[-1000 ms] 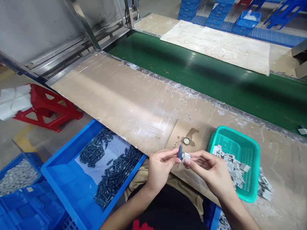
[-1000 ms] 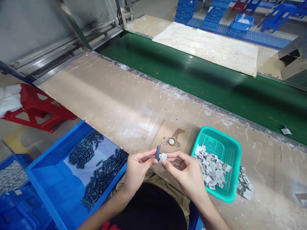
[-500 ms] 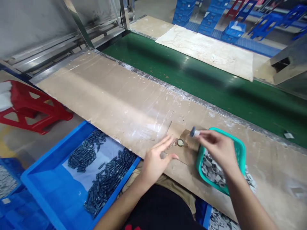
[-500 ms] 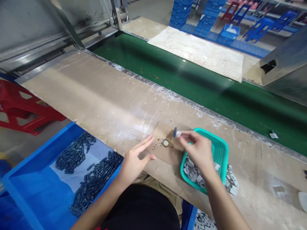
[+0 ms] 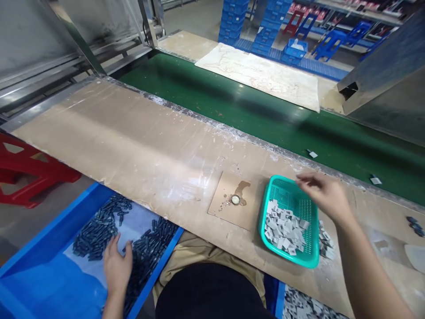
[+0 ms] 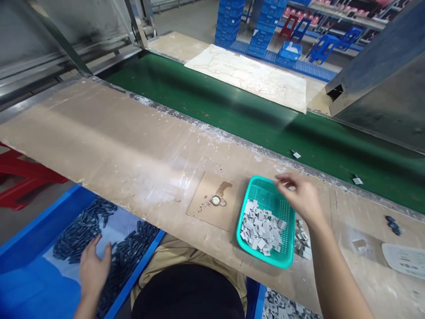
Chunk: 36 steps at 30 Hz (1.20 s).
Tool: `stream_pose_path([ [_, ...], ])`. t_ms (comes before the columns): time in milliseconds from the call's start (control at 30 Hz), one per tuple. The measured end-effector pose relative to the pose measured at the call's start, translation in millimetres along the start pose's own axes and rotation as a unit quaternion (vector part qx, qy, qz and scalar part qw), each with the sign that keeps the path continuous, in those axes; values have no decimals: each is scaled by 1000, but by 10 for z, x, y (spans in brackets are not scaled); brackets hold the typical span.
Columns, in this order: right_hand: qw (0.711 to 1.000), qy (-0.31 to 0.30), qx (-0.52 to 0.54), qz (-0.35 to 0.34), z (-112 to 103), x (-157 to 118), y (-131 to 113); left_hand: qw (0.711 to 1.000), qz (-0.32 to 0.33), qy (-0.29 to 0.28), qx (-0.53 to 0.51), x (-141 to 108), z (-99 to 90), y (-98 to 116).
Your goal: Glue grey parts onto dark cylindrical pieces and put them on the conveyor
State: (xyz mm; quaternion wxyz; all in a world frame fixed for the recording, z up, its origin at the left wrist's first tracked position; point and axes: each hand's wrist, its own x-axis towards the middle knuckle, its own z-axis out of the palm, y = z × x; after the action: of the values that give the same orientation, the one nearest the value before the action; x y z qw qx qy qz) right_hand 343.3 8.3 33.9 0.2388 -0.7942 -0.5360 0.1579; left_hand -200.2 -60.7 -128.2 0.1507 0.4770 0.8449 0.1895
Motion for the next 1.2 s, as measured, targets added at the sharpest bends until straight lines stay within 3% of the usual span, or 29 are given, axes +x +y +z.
stream_pose_path([
  [67,993,-111,1,-43,23,-275,-40,992,-87,-72,50,-99,172,-220],
  [133,981,-182,-6,-71,57,-476,-83,978,-137,-129,90,-204,291,-331],
  [233,980,-188,-6,-57,128,-618,-129,967,-106,-184,143,-292,314,-344],
  [367,982,-188,21,-25,188,-600,-108,959,-46,-232,158,-262,170,-288],
  [533,971,-229,66,-17,219,-568,-28,959,-48,-238,148,-191,35,-286],
  [700,972,-159,170,34,246,-619,-12,961,-49,-233,143,-153,-10,-342],
  [833,925,-91,353,104,219,-624,-35,961,-40,-244,124,-133,9,-413],
  [967,882,-122,434,136,213,-624,-48,961,-24,-263,85,-137,25,-500],
  [1100,885,-148,424,126,255,-649,-122,963,-96,-252,14,-135,-58,-519],
  [1200,877,-168,433,123,283,-670,-267,966,-177,-182,-57,-118,-193,-406],
])
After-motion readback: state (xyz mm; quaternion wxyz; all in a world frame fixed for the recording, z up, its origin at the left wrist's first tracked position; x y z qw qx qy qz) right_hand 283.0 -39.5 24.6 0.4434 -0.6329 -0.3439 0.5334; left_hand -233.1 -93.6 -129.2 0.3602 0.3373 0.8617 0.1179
